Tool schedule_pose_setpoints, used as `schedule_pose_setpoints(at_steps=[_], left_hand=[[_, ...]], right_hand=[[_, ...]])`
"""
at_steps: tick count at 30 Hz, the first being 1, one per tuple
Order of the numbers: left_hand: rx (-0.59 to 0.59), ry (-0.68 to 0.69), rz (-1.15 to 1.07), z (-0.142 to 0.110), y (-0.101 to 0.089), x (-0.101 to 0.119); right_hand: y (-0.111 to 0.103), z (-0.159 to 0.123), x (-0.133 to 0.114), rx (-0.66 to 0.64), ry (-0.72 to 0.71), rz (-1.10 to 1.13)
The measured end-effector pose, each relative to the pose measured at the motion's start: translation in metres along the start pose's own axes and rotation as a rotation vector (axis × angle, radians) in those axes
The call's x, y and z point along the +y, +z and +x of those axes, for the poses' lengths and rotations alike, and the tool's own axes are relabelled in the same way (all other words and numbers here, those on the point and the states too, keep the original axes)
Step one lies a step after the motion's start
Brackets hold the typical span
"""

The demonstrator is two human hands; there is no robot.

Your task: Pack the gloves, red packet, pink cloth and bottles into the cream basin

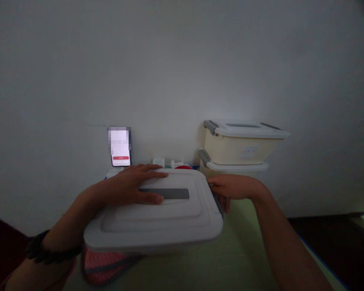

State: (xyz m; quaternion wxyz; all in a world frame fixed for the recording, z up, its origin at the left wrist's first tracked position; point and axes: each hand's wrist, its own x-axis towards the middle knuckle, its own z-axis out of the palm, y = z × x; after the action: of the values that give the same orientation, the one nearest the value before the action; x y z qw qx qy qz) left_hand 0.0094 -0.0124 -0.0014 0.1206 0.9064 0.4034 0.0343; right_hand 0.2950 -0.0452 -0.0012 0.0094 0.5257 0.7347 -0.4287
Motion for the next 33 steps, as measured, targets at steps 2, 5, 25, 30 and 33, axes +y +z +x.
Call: schedule_pose_setpoints(at_steps=[2,5,25,30,33], left_hand=[[-0.005,-0.006,-0.002,0.0,-0.001,0.001],[-0.019,-0.002,0.0,-0.001,-0.003,0.003],[0.101,-0.187,-0.007,0.004,0.005,-0.015],[0.108,-0.17,-0.039,0.003,0.004,-0.016],[0.105,-0.181,-0.05,0.003,0.004,-0.015]], right_hand=[[-0.001,-0.002,0.001,-0.003,0.028,0.011],[-0.002,-0.01,-0.004,0.224,0.13,-0.145],[0.066,0.024,-0.073,0.672,-0.328,-0.488],[0.064,0.027,-0.069,0.654,-0.374,-0.494],[0.062,0.03,-0.065,0.636,-0.398,-0.462]])
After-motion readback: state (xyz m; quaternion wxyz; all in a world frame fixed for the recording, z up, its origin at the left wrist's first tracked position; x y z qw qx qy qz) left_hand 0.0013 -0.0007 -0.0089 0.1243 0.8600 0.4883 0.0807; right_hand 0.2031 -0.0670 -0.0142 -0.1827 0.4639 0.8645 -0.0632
